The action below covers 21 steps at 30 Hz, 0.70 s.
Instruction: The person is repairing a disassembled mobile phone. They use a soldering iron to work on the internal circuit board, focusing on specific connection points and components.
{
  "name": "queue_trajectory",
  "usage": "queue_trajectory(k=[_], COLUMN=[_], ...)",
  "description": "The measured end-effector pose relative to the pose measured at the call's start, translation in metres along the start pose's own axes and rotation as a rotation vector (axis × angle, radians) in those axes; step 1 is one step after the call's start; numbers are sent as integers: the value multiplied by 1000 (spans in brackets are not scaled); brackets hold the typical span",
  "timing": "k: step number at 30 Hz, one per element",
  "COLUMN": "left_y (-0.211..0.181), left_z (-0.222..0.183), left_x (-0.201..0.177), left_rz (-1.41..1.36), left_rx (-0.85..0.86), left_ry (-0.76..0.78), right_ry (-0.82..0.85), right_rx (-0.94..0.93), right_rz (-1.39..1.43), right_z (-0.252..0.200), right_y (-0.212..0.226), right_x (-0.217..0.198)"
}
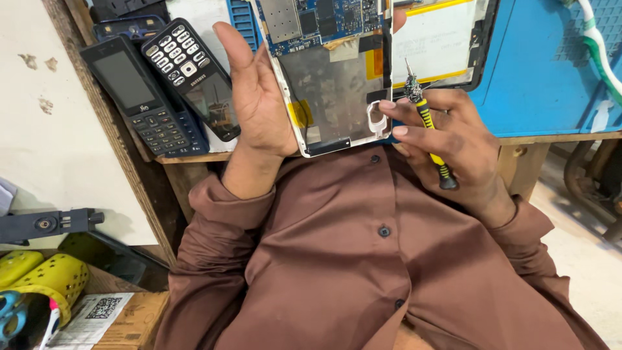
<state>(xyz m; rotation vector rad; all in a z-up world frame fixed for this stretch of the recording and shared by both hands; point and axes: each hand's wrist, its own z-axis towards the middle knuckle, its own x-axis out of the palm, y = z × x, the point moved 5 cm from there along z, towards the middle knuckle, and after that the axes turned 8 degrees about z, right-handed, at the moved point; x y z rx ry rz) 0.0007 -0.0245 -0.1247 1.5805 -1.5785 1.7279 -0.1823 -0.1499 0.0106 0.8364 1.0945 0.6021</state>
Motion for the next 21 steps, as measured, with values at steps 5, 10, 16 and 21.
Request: queue_trajectory(k=[5,10,16,21], left_y=[-7,-15,-19,-20], left_z=[2,7,7,1], left_x=[26,68,86,88], left_rz=[-66,-254,-233,13], left_rx=[-94,-295,-316,-216], left_ry=[100,237,284,372], right_ry=[-12,-160,-431,-385], right_rx=[21,21,116,47], right_rz=[-1,98,657,610], right_z=[-3,-11,-28,-23], right_y=[-3,-7,-31,-53], right_x=[-1,-12,-24,-44])
